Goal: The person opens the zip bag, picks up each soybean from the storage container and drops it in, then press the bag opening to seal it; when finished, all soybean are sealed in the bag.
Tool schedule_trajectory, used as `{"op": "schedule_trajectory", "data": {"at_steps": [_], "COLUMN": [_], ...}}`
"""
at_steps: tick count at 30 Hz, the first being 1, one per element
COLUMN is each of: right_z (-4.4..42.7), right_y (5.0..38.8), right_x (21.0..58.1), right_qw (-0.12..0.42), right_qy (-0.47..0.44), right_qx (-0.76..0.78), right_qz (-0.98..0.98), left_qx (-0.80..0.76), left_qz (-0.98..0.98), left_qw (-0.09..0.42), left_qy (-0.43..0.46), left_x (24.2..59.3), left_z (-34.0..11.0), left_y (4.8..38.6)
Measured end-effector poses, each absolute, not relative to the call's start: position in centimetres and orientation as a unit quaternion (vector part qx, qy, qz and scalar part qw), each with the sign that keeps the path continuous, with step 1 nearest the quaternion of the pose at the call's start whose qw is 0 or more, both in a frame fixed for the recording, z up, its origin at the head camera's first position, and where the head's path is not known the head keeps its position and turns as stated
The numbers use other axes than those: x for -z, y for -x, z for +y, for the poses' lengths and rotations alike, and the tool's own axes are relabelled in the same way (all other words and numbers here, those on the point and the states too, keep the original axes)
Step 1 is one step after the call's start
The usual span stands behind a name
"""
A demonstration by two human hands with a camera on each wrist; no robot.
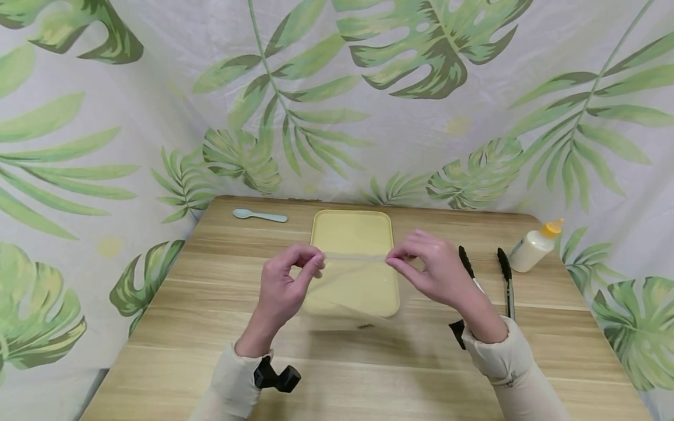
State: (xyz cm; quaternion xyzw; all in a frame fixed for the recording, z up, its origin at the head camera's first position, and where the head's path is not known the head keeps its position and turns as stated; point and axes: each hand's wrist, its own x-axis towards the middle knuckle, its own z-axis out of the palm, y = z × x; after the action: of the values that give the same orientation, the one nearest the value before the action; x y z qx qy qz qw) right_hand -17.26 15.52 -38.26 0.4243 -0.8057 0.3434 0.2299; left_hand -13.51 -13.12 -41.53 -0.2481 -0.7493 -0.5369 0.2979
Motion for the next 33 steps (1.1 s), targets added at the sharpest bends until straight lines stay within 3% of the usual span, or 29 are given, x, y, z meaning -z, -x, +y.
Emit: {"op": "schedule_trajectory", "data": {"at_steps": [11, 19, 33], "right_z": [15.9, 16.5, 16.9], "right_y": [17.6, 17.5, 17.8], "right_x": [38.7, 38.8, 39.0], "right_qw": [0.246, 0.215, 0.219], "right_qy": [-0.427, -0.418, -0.430], "right_qx": [-0.338, -0.364, -0.371], "right_qz": [-0.802, -0.804, -0.793], "left_qx": [0.540, 0.534, 0.539], "left_qz": [-0.749, -0.750, -0.749], "left_qw": [0.293, 0.301, 0.293], "left_qy": [0.248, 0.249, 0.249], "left_x": [41.3, 41.3, 41.4], "left_z": [-13.1, -13.2, -13.3], "left_y": [13.5, 13.5, 13.6]}}
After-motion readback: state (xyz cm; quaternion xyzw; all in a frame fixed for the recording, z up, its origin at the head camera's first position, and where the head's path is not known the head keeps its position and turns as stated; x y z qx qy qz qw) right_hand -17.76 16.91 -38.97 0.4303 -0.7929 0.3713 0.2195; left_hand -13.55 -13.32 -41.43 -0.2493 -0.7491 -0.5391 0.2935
